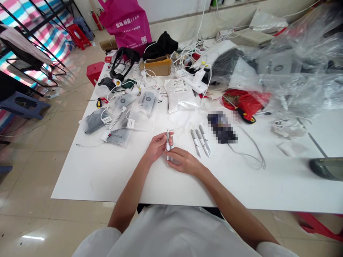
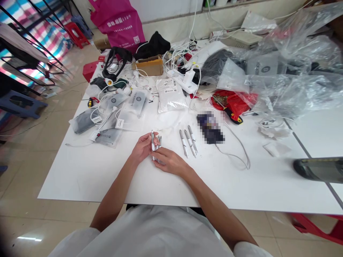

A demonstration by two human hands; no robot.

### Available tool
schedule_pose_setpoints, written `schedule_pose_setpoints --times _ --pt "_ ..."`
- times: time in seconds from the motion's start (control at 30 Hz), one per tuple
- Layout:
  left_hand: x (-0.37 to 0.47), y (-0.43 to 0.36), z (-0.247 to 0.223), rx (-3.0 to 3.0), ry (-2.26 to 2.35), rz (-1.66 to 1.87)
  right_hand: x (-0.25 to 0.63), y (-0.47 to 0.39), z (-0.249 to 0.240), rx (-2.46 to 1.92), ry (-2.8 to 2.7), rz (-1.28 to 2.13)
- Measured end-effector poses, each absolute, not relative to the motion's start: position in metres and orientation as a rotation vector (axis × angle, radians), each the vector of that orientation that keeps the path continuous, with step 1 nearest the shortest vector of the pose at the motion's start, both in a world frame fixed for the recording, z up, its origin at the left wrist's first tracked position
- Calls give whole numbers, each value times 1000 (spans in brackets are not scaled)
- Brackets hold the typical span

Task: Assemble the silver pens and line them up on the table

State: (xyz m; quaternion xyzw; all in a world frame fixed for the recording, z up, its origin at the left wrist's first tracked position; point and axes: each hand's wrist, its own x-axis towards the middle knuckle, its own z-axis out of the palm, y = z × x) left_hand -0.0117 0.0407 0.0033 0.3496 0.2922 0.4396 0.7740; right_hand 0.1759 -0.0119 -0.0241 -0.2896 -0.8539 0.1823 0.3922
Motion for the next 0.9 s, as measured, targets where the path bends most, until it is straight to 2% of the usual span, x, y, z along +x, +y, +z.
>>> schedule_pose_setpoints --times 0.37,0.9 --pt "-12 43 1 932 728 1018 177 -18 -16 -814 -2156 594" --pt "-6 37 0 1157 772 996 181 -63 -6 -943 -2120 552"
